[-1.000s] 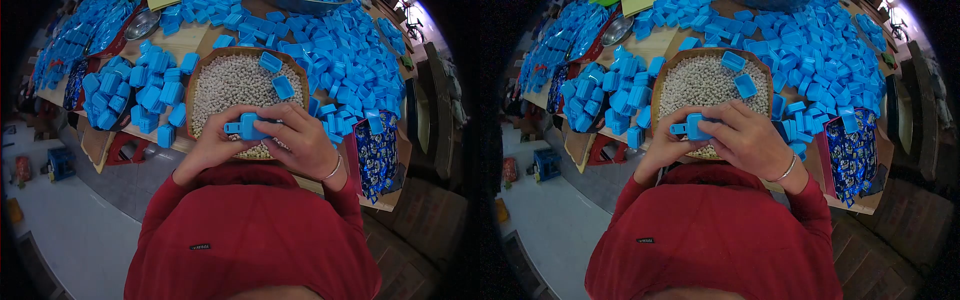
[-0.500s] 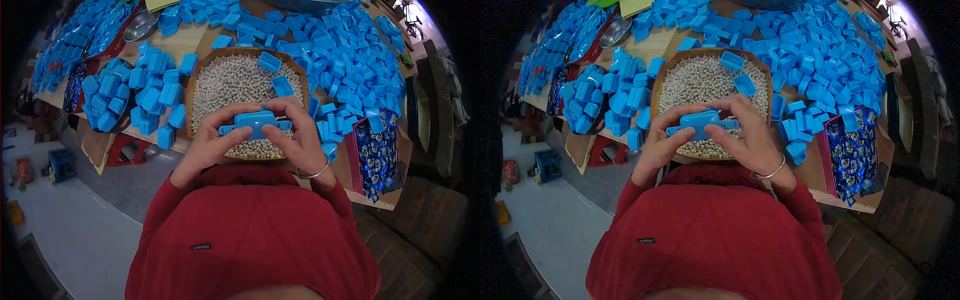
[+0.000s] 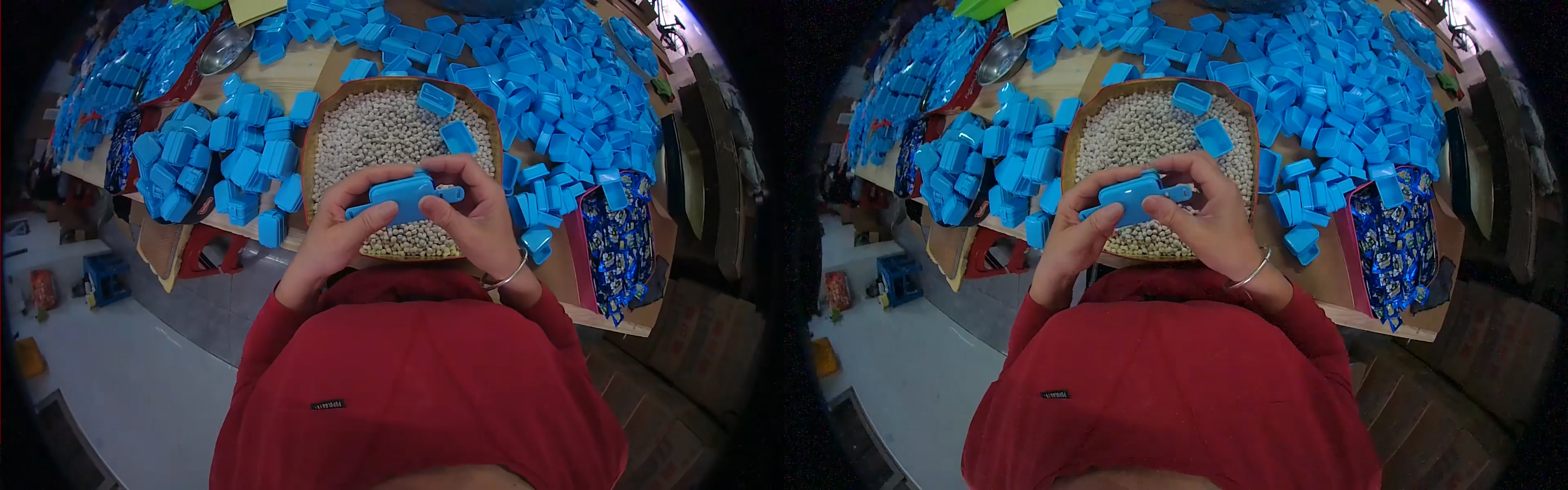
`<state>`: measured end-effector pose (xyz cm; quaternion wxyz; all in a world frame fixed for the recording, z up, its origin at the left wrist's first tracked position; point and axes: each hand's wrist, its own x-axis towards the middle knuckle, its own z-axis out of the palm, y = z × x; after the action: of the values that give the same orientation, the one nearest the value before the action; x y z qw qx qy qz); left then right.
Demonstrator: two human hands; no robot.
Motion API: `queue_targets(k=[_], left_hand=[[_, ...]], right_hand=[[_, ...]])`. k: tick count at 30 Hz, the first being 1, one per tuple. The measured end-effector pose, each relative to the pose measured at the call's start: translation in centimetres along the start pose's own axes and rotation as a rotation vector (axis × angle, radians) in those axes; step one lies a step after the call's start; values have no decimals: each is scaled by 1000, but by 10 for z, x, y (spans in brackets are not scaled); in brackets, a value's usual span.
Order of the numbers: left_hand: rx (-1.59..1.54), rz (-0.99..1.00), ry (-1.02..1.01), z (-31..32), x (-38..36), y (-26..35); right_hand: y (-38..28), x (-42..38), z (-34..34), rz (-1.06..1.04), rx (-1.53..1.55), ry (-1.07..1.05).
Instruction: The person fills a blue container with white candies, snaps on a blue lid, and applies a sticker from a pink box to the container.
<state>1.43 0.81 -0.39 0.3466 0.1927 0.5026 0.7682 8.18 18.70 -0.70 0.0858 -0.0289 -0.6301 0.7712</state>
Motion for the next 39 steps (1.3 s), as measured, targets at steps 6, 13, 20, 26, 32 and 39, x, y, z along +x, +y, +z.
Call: queue_targets(k=[6, 13, 20, 26, 32, 39], left_hand=[[-438, -151, 37, -3, 6, -2], [-253, -56, 177, -3, 12, -15], [97, 67, 351, -1, 23, -30], [93, 1, 255, -9, 20, -26], [117, -55, 69, -5, 7, -7], [127, -96, 53, -7, 6, -2]], right_hand=[[4, 2, -12, -64, 52, 42], [21, 15, -35, 206, 877, 65], [21, 9, -33, 190, 742, 130], [23, 7, -30, 225, 629, 177], [27, 8, -17, 209, 346, 129], [24, 10, -17, 215, 303, 119]])
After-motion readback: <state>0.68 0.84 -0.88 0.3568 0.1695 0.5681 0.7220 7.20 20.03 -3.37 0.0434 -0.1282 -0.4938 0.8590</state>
